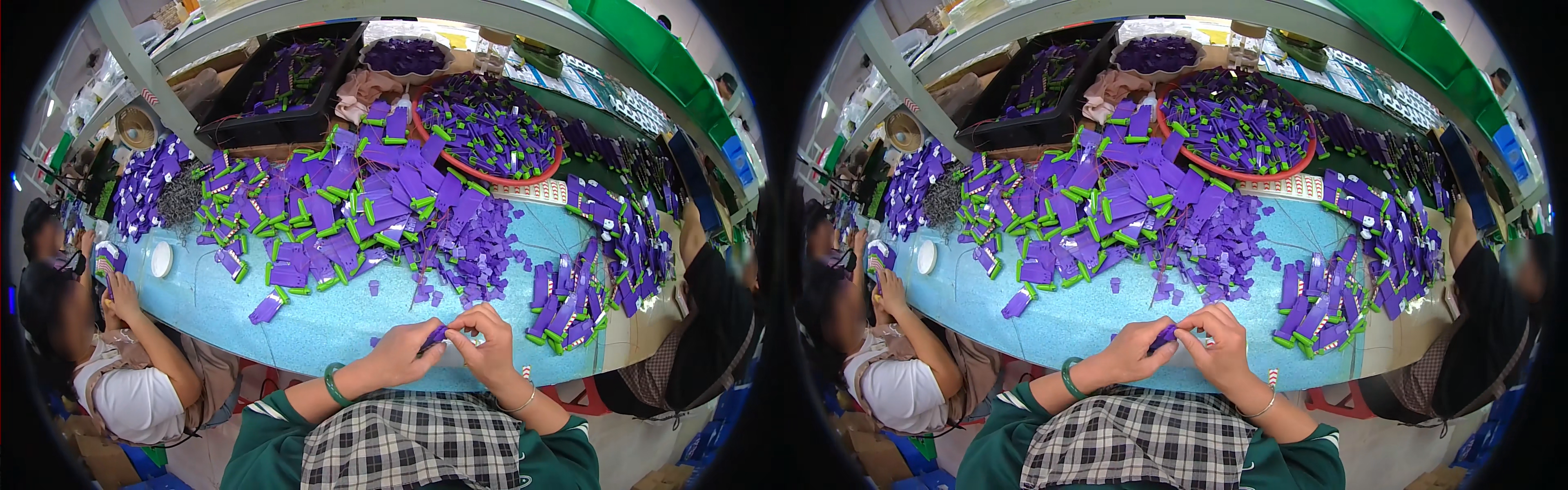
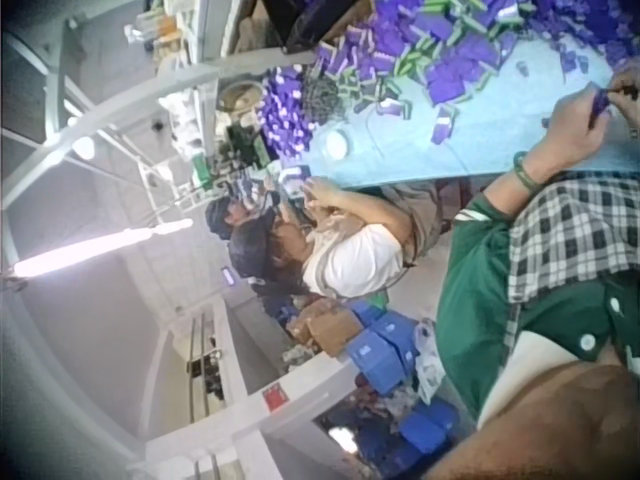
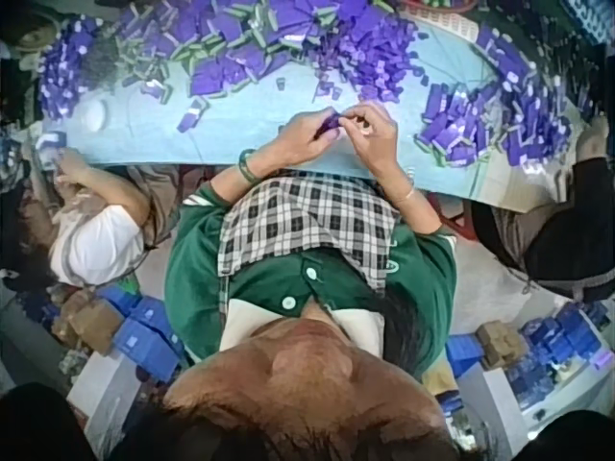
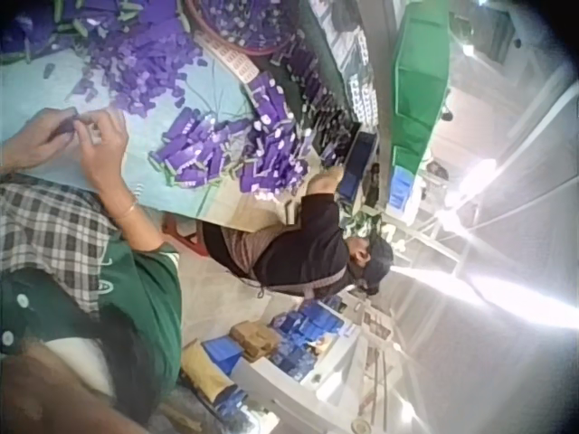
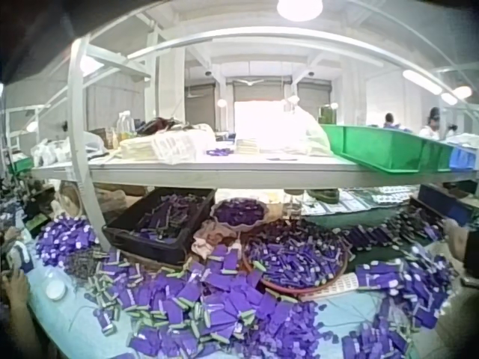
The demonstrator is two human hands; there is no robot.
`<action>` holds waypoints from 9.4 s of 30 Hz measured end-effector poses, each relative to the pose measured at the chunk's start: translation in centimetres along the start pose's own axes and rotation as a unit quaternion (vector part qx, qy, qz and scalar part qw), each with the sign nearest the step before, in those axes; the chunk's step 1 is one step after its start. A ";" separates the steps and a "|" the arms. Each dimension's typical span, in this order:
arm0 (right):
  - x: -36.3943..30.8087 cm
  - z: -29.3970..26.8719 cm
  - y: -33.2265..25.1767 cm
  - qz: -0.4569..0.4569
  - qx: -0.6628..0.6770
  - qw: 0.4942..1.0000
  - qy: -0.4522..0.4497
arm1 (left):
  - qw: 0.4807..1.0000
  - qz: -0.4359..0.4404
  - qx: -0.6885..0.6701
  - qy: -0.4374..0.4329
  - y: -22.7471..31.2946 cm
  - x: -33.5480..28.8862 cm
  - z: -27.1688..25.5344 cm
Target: The person assembles small purple and green plastic components by hand at a factory workstation. They repeatedly pick up a purple piece, attach a green piece, and place the assembled unit on the table. Other workers are visible nearby performing similar tasks.
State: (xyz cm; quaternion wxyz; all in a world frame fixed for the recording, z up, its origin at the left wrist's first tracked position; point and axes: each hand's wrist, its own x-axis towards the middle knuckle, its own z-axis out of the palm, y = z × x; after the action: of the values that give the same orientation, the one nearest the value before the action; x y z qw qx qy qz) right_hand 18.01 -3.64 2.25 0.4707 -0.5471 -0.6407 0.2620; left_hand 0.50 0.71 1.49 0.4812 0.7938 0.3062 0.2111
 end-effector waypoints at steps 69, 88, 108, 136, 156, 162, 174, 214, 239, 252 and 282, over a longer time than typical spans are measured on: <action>0.4 -4.2 -0.4 -0.002 -0.087 0.982 -0.165 | 0.950 -0.139 -0.278 -0.037 -0.1 0.1 0.4; -1.5 1.1 0.9 0.213 0.257 0.942 -0.013 | 0.791 -0.170 -0.588 0.004 -0.3 0.1 0.3; -1.9 1.9 1.3 0.180 0.218 0.959 0.021 | 0.795 -0.152 -0.588 -0.005 -0.2 0.0 0.8; -1.1 1.2 0.7 -0.066 -0.005 0.993 0.099 | 0.867 -0.111 -0.485 -0.010 -0.1 -0.2 1.4; -0.2 1.1 0.7 0.073 0.179 0.973 -0.129 | 0.716 -0.212 -0.655 -0.118 -0.2 -0.5 2.0; -0.8 1.0 0.5 0.168 0.347 0.914 -0.123 | 0.610 -0.195 -0.708 -0.296 -1.3 -0.1 2.4; 0.5 -1.0 -0.1 0.290 0.465 0.826 -0.130 | 0.865 0.381 0.264 0.192 1.4 1.0 -3.3; -1.5 -0.8 2.8 0.238 0.460 0.851 0.093 | 0.891 0.159 0.414 0.095 -3.7 6.3 -6.0; -1.5 -2.1 0.1 0.055 0.024 0.995 -0.075 | 0.907 -0.091 -0.398 0.103 -2.5 -1.0 -1.4; -2.5 -1.1 1.3 0.071 0.285 0.932 -0.211 | 0.909 -0.080 -0.405 -0.058 -0.9 -0.8 -1.0; 3.5 1.5 3.6 -0.028 -0.249 0.963 -0.102 | 0.909 0.017 -0.253 0.331 -1.5 -2.2 -5.4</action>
State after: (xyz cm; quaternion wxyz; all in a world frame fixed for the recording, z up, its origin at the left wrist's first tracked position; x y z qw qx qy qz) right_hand 18.40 0.86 -0.33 0.2585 -0.5996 -0.7452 0.1354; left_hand -4.87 3.13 2.48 0.5329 0.5356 0.3704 0.5403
